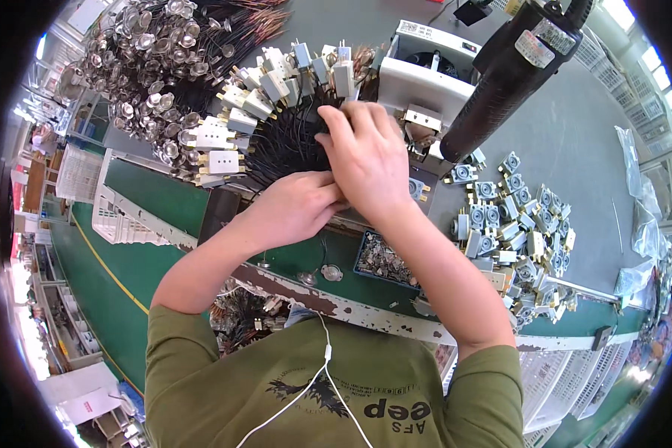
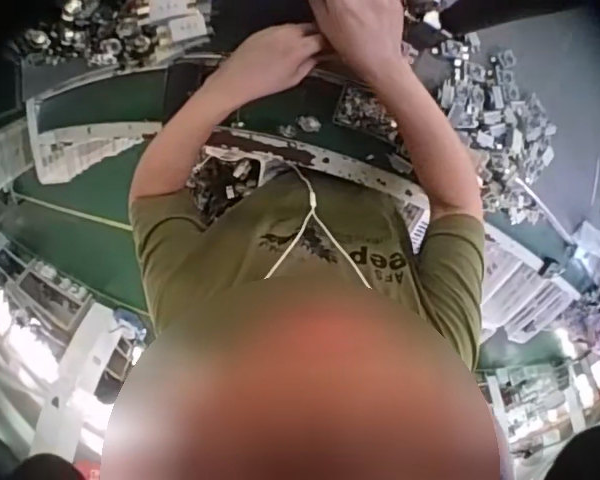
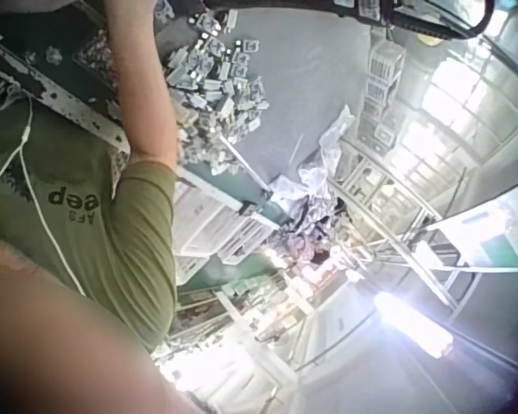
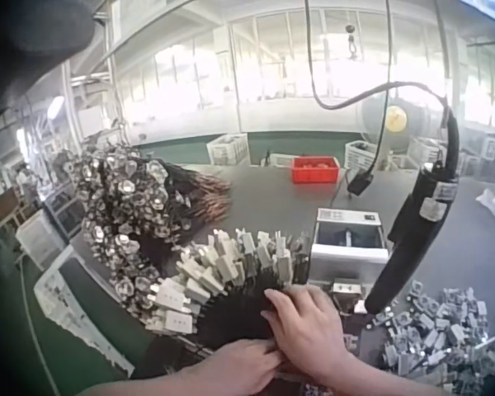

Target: Manually assemble and secure electronic components on a production line using an electric screwdriver.

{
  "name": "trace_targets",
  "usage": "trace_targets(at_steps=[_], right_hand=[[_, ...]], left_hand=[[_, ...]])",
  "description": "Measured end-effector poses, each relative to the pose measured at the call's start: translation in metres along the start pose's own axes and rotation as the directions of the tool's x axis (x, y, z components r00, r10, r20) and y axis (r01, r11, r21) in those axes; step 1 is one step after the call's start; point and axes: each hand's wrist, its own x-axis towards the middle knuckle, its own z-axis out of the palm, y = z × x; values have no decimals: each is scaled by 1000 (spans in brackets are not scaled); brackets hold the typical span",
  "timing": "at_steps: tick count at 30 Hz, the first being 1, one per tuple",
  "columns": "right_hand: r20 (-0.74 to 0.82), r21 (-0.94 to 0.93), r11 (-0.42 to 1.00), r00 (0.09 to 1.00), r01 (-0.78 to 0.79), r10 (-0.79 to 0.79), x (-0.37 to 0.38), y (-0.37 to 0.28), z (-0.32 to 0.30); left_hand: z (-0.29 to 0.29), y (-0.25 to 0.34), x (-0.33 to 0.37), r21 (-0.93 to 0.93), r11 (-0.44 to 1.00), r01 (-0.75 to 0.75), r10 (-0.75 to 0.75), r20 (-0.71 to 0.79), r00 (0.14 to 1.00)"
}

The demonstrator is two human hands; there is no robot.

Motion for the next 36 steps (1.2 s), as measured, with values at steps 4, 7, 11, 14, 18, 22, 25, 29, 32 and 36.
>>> trace_targets(at_steps=[4, 7, 11, 14, 18, 22, 25, 29, 32, 36], right_hand=[[61, 25, 1000, 998, -3, 2, 15, 7, -5], [149, 54, 998, 988, -36, 27, 10, 12, -22], [211, 77, 993, 975, -85, 67, -7, 22, -42], [272, 100, 989, 959, -108, 77, -13, 19, -55], [380, 268, 920, 909, -285, 171, -21, 16, -72], [550, 493, 716, 814, -495, 184, -41, 18, -69], [628, 556, 525, 739, -644, 242, -39, 11, -59], [616, 549, 410, 684, -728, 391, -45, 14, -56], [615, 553, 380, 671, -742, 415, -51, 17, -60], [720, 491, 262, 556, -831, 415, -49, 19, -65]], left_hand=[[5, 0, 6, 120, 993, -12, 20, -63, 998], [6, 4, 9, 260, 965, -10, 39, -107, 994], [5, 6, 9, 203, 978, 41, -16, -123, 992], [5, 0, 4, 157, 987, 40, -16, -153, 988], [-1, 5, 5, 80, 991, 108, -101, -89, 991], [-12, 3, 16, -303, 946, 112, -168, -164, 972], [-19, 7, 21, -593, 784, 183, -315, -125, 941], [-18, 8, 21, -583, 782, 222, -344, -107, 933], [-18, 9, 22, -456, 868, 194, -290, -151, 945], [-14, 4, 16, -123, 990, 69, -96, -232, 968]])
